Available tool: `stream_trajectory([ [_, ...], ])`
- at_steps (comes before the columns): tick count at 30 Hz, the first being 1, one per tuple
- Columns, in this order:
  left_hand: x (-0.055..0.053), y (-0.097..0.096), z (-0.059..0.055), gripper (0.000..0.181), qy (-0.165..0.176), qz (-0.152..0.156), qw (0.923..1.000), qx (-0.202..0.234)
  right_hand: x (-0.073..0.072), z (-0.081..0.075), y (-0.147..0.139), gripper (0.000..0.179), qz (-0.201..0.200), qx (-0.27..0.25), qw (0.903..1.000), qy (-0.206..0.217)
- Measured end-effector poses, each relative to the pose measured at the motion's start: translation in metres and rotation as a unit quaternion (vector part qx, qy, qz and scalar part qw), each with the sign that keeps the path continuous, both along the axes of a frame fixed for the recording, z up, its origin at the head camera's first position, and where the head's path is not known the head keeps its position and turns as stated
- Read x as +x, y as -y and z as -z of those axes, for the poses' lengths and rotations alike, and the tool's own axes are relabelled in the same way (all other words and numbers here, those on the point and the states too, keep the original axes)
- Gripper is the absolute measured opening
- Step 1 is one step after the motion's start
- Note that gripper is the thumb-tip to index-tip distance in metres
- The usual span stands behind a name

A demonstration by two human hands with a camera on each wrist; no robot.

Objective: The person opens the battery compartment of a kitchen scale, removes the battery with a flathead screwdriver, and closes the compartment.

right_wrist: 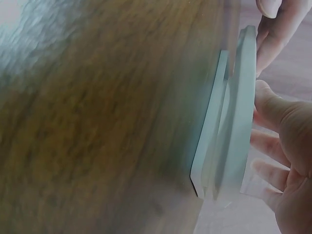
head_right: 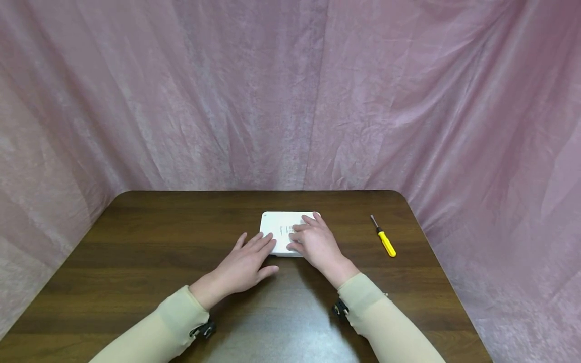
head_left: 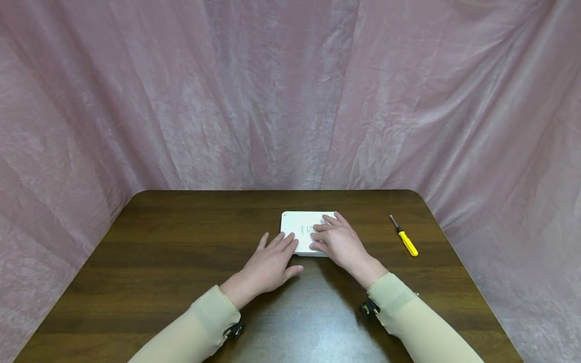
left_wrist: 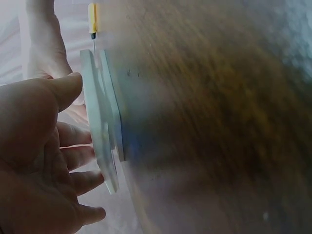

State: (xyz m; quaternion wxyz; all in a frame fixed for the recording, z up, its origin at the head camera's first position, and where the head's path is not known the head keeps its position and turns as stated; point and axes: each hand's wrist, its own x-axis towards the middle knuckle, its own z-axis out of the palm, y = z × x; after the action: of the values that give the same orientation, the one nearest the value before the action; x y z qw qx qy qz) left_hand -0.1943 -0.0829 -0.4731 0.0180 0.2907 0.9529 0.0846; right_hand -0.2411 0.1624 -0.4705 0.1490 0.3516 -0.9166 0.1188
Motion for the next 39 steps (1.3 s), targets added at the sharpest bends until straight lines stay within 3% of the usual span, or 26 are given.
stream_trajectory([
  [16,0.0009,0.0000,-0.0004,0.074,0.001,-0.003,1.0000,0.005,0.0005,0.0007,-0.0034,0.026,-0.004,-0.011,0.9999,0.013],
  [24,0.0007,0.0001,-0.0012,0.073,-0.003,-0.003,1.0000,0.003,0.0020,0.0009,-0.0068,0.029,-0.013,0.001,0.9999,-0.005],
  [32,-0.0003,-0.0002,-0.0001,0.072,-0.004,-0.004,1.0000,-0.002,0.0013,0.0018,-0.0027,0.020,-0.021,-0.020,0.9994,-0.020],
  [39,-0.0012,-0.0009,0.0018,0.073,-0.007,-0.003,1.0000,-0.006,0.0024,-0.0002,0.0015,0.014,-0.016,0.002,0.9992,-0.037],
])
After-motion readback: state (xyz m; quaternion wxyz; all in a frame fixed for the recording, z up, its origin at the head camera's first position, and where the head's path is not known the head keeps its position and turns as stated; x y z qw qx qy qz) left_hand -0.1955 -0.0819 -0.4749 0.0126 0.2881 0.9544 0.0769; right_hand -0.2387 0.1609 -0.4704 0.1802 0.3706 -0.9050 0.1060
